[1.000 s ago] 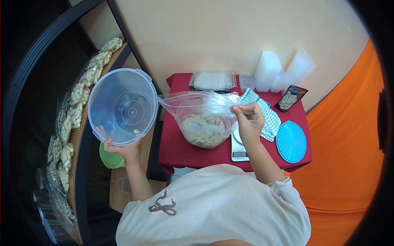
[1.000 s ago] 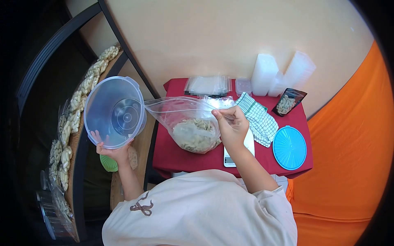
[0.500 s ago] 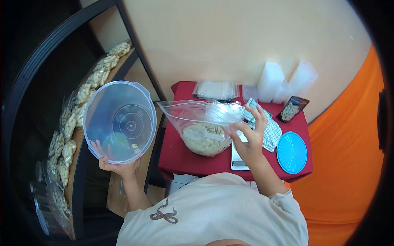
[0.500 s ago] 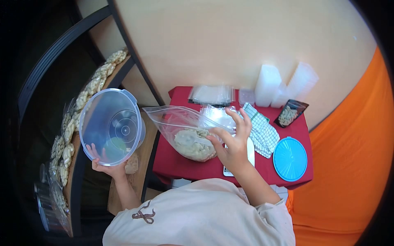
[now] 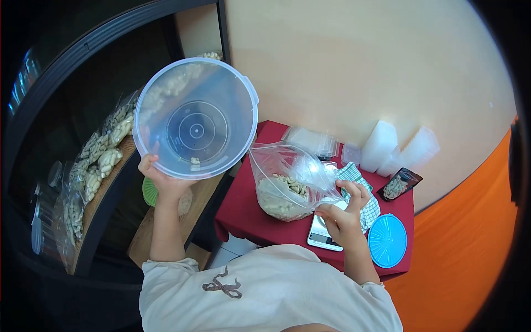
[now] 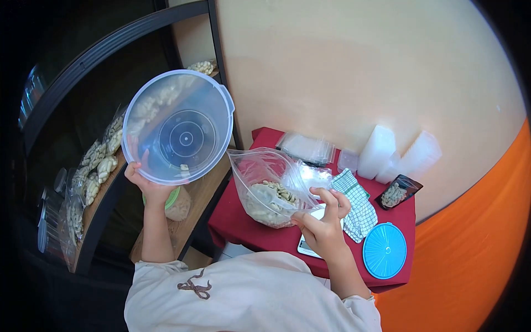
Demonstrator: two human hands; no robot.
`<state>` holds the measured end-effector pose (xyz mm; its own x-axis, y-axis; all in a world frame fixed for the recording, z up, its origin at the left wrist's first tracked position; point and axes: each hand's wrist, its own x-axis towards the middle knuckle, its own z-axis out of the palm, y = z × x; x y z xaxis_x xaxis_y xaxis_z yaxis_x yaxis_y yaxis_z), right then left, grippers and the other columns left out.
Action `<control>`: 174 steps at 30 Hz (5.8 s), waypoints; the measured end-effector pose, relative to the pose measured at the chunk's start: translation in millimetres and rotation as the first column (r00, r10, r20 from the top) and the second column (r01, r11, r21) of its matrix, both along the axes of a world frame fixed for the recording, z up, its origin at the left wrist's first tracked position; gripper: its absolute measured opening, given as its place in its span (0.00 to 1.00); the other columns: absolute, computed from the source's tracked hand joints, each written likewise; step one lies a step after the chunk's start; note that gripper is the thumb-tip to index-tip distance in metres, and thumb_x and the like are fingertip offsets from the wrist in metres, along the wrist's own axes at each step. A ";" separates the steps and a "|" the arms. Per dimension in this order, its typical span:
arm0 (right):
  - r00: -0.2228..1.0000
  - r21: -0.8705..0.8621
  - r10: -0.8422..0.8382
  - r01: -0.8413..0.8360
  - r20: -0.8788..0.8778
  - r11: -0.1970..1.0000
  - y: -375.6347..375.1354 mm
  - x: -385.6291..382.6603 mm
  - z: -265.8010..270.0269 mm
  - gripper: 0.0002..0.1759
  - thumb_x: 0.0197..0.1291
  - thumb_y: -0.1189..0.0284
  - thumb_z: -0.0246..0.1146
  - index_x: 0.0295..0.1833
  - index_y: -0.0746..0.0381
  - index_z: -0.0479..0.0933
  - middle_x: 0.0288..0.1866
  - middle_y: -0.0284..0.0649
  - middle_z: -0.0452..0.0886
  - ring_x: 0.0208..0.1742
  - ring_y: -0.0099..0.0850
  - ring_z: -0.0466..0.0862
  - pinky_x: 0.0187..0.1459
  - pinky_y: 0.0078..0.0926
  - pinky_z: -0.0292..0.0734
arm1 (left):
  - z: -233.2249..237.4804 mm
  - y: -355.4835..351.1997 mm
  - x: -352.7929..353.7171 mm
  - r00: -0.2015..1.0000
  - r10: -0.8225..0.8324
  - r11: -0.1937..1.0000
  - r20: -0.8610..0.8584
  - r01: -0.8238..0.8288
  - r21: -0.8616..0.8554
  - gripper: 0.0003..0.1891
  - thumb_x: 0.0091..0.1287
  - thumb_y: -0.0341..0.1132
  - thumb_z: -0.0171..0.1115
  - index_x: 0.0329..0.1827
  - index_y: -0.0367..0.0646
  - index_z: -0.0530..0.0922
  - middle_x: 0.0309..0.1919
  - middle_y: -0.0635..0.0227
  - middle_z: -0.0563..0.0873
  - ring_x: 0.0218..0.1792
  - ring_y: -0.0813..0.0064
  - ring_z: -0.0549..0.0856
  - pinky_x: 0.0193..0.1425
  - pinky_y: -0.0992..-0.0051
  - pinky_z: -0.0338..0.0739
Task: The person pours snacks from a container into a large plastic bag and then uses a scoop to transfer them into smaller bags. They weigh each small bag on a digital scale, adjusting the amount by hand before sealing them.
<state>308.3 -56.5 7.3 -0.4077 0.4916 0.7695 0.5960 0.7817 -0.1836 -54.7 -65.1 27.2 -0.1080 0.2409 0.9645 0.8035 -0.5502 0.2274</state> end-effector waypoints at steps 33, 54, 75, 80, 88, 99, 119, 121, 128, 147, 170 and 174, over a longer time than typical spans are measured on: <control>0.997 -0.156 -0.046 0.054 0.054 0.986 -0.9 8.1 25.7 0.10 0.47 0.68 0.68 0.38 0.51 0.80 0.57 0.37 0.69 0.56 0.43 0.63 0.57 0.42 0.54 | 59.9 66.0 46.0 0.856 -0.175 0.959 -0.486 0.260 0.112 0.35 0.42 0.51 0.76 0.50 0.71 0.61 0.67 0.42 0.52 0.64 0.39 0.62 0.65 0.50 0.62; 0.736 -0.506 0.155 -0.586 -0.659 0.632 135.2 -33.6 93.1 0.27 0.59 0.70 0.62 0.63 0.60 0.62 0.59 0.44 0.69 0.54 0.31 0.75 0.47 0.30 0.75 | 61.5 79.3 34.8 0.760 -0.517 0.856 -0.395 0.451 -0.253 0.57 0.38 0.35 0.74 0.71 0.37 0.45 0.69 0.49 0.52 0.67 0.55 0.62 0.66 0.59 0.63; 0.349 0.077 0.141 -0.192 -0.926 0.978 61.8 -47.5 69.1 0.12 0.50 0.91 0.47 0.32 0.61 0.60 0.31 0.28 0.59 0.30 0.15 0.58 0.40 0.10 0.61 | -0.8 39.3 109.6 0.930 -0.174 0.973 -0.325 0.212 0.086 0.15 0.49 0.31 0.63 0.42 0.45 0.74 0.44 0.61 0.78 0.45 0.62 0.76 0.57 0.61 0.65; 0.398 0.064 0.119 -0.149 -0.910 0.987 54.3 -52.4 61.2 0.12 0.50 0.91 0.47 0.32 0.61 0.60 0.31 0.28 0.58 0.30 0.14 0.57 0.36 0.11 0.59 | -16.9 34.5 128.8 0.930 -0.133 0.991 -0.343 0.121 -0.056 0.10 0.50 0.40 0.65 0.33 0.48 0.79 0.34 0.75 0.80 0.38 0.70 0.76 0.48 0.66 0.63; 0.623 0.267 0.215 -0.010 -0.752 0.964 56.9 -47.2 42.0 0.10 0.51 0.89 0.49 0.30 0.62 0.60 0.32 0.36 0.62 0.34 0.26 0.63 0.39 0.19 0.60 | -17.6 28.2 122.5 0.920 -0.154 0.988 -0.359 0.146 -0.049 0.07 0.49 0.37 0.67 0.30 0.50 0.80 0.30 0.78 0.80 0.37 0.72 0.76 0.52 0.62 0.58; 0.770 0.346 0.154 0.091 -0.619 0.934 55.7 -45.4 39.8 0.13 0.50 0.90 0.53 0.29 0.62 0.59 0.29 0.37 0.62 0.32 0.29 0.63 0.37 0.21 0.62 | -23.5 27.2 123.6 0.927 -0.176 0.984 -0.333 0.172 -0.040 0.05 0.49 0.35 0.67 0.29 0.50 0.80 0.31 0.78 0.80 0.39 0.72 0.76 0.54 0.60 0.59; -0.039 -0.029 -0.056 -0.498 -0.998 0.867 54.7 -23.4 74.3 0.14 0.49 0.86 0.48 0.40 0.56 0.63 0.35 0.31 0.64 0.35 0.23 0.68 0.44 0.42 0.78 | 13.9 37.3 93.1 0.951 -0.258 0.965 -0.170 0.261 -0.004 0.24 0.50 0.38 0.67 0.51 0.44 0.73 0.48 0.58 0.76 0.48 0.61 0.75 0.56 0.62 0.65; -0.068 -0.018 -0.065 -0.543 -0.996 0.840 50.7 -30.6 83.7 0.15 0.49 0.86 0.48 0.41 0.56 0.63 0.36 0.31 0.65 0.36 0.23 0.70 0.42 0.40 0.79 | 24.5 42.2 82.8 0.933 -0.333 0.943 -0.135 0.330 -0.042 0.32 0.51 0.39 0.68 0.59 0.39 0.67 0.56 0.53 0.71 0.55 0.58 0.73 0.60 0.63 0.67; 0.012 0.068 0.119 -0.764 -0.993 0.642 43.0 -86.3 80.4 0.11 0.56 0.85 0.51 0.40 0.57 0.63 0.36 0.29 0.65 0.38 0.19 0.70 0.47 0.43 0.81 | 59.6 9.6 63.0 0.579 -0.579 0.591 0.574 0.783 -0.194 0.64 0.41 0.62 0.72 0.73 0.44 0.40 0.68 0.49 0.54 0.64 0.53 0.66 0.64 0.58 0.67; 0.917 -0.103 0.176 -0.226 -0.359 0.969 16.7 -76.4 74.8 0.20 0.54 0.70 0.63 0.50 0.66 0.69 0.49 0.49 0.68 0.52 0.45 0.68 0.55 0.39 0.62 | 9.4 21.8 -1.5 0.444 -0.227 0.823 0.867 0.564 -0.073 0.37 0.50 0.31 0.46 0.70 0.41 0.57 0.60 0.45 0.69 0.48 0.47 0.81 0.41 0.54 0.83; 0.939 -0.320 -0.261 0.182 -0.224 0.930 16.0 -42.0 37.7 0.09 0.50 0.75 0.63 0.39 0.59 0.75 0.47 0.38 0.72 0.53 0.38 0.70 0.59 0.56 0.52 | -261.1 140.5 -149.4 -0.381 0.153 0.739 0.912 0.657 0.151 0.27 0.61 0.34 0.42 0.61 0.24 0.54 0.56 0.39 0.68 0.51 0.33 0.74 0.46 0.52 0.84; 0.947 -0.317 -0.260 0.192 -0.190 0.929 17.6 -44.5 36.4 0.08 0.49 0.77 0.63 0.37 0.59 0.76 0.43 0.37 0.74 0.53 0.37 0.71 0.60 0.54 0.52 | -281.4 157.2 -157.2 -0.348 0.271 0.792 0.897 0.611 -0.003 0.28 0.65 0.35 0.43 0.63 0.25 0.53 0.61 0.38 0.62 0.52 0.27 0.71 0.48 0.52 0.82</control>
